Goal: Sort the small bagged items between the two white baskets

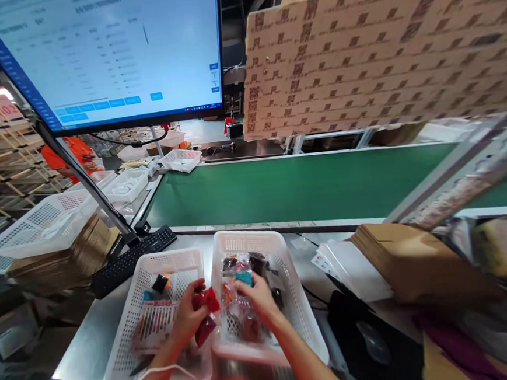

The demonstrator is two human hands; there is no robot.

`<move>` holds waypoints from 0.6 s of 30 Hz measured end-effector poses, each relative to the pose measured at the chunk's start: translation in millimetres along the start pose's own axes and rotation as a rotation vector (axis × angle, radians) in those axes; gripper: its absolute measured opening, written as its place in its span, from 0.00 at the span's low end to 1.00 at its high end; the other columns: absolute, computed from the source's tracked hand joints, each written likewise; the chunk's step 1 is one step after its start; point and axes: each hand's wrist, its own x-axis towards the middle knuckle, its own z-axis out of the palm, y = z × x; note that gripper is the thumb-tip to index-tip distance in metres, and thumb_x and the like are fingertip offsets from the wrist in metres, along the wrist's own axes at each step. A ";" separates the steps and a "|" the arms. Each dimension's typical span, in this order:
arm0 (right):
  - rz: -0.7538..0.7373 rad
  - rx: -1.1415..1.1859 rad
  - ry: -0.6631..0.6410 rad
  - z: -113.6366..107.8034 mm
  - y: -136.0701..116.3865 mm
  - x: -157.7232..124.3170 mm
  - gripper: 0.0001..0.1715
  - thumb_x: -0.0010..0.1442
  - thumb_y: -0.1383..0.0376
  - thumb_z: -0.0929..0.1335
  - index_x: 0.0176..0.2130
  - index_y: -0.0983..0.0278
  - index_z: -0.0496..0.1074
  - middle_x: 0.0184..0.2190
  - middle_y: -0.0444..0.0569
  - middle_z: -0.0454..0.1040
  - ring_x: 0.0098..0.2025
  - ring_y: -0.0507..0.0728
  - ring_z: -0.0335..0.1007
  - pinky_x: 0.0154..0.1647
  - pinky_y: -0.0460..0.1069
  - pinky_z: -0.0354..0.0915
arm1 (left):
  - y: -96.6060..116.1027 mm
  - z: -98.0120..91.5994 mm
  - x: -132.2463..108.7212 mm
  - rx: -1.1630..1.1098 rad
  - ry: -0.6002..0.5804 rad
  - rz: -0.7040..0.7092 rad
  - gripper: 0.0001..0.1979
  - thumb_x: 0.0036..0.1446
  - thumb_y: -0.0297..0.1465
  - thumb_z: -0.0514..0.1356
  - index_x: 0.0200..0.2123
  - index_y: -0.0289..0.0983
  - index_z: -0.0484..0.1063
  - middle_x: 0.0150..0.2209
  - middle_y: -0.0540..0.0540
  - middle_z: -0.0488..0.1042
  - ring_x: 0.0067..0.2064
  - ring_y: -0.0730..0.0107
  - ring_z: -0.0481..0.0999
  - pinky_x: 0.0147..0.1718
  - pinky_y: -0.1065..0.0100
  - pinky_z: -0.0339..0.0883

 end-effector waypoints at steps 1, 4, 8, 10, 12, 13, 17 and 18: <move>0.012 0.010 -0.059 2.9 2.3 -6.1 0.35 0.40 0.46 0.84 0.41 0.65 0.83 0.37 0.52 0.83 0.39 0.61 0.75 0.46 0.54 0.70 | -3.2 6.5 1.1 0.006 -0.037 0.009 0.36 0.50 0.38 0.72 0.63 0.35 0.82 0.58 0.35 0.82 0.48 0.49 0.85 0.50 0.54 0.78; 0.003 0.064 -0.103 15.7 10.2 -19.2 0.26 0.37 0.55 0.84 0.35 0.64 0.81 0.41 0.53 0.85 0.44 0.63 0.78 0.51 0.55 0.73 | -14.3 22.2 2.5 -0.002 -0.104 0.043 0.38 0.52 0.37 0.72 0.67 0.36 0.81 0.58 0.36 0.83 0.45 0.53 0.84 0.47 0.57 0.76; -0.017 0.097 0.152 5.4 13.9 -8.1 0.35 0.35 0.51 0.84 0.40 0.62 0.78 0.37 0.50 0.82 0.40 0.62 0.75 0.50 0.56 0.72 | -18.6 25.5 1.2 0.073 -0.014 0.100 0.32 0.53 0.40 0.73 0.61 0.37 0.86 0.53 0.37 0.84 0.48 0.49 0.83 0.51 0.55 0.75; -0.010 0.078 0.217 -10.1 14.1 4.8 0.44 0.33 0.48 0.84 0.47 0.64 0.79 0.38 0.50 0.83 0.40 0.63 0.76 0.49 0.56 0.72 | -12.8 23.9 0.1 0.102 0.011 0.063 0.31 0.53 0.45 0.74 0.56 0.35 0.87 0.49 0.35 0.84 0.45 0.48 0.81 0.48 0.54 0.74; -0.005 0.017 0.181 -24.5 15.7 16.7 0.48 0.35 0.44 0.84 0.50 0.66 0.80 0.42 0.55 0.85 0.42 0.64 0.78 0.50 0.57 0.73 | -5.3 24.6 -0.2 0.091 0.042 0.028 0.32 0.52 0.48 0.76 0.54 0.33 0.87 0.47 0.34 0.84 0.44 0.48 0.80 0.47 0.54 0.73; -0.006 -0.016 0.155 -30.3 17.1 21.7 0.48 0.37 0.42 0.83 0.50 0.68 0.80 0.43 0.57 0.86 0.42 0.65 0.78 0.51 0.58 0.74 | -1.9 26.1 0.1 0.089 0.059 0.025 0.33 0.52 0.49 0.77 0.54 0.33 0.88 0.47 0.34 0.83 0.43 0.49 0.80 0.47 0.54 0.73; -0.032 -0.242 0.271 -46.4 25.5 35.0 0.58 0.41 0.33 0.77 0.56 0.71 0.81 0.48 0.68 0.88 0.51 0.78 0.83 0.62 0.68 0.76 | 5.3 33.9 1.8 0.088 0.119 0.033 0.32 0.54 0.53 0.75 0.50 0.33 0.88 0.42 0.36 0.82 0.38 0.53 0.75 0.43 0.56 0.70; -0.038 -0.336 0.333 -48.3 28.6 35.9 0.67 0.40 0.31 0.76 0.62 0.75 0.80 0.55 0.76 0.86 0.58 0.86 0.83 0.68 0.73 0.74 | 5.8 36.0 1.2 0.084 0.132 0.028 0.31 0.53 0.53 0.74 0.49 0.33 0.88 0.42 0.37 0.81 0.37 0.53 0.75 0.43 0.56 0.70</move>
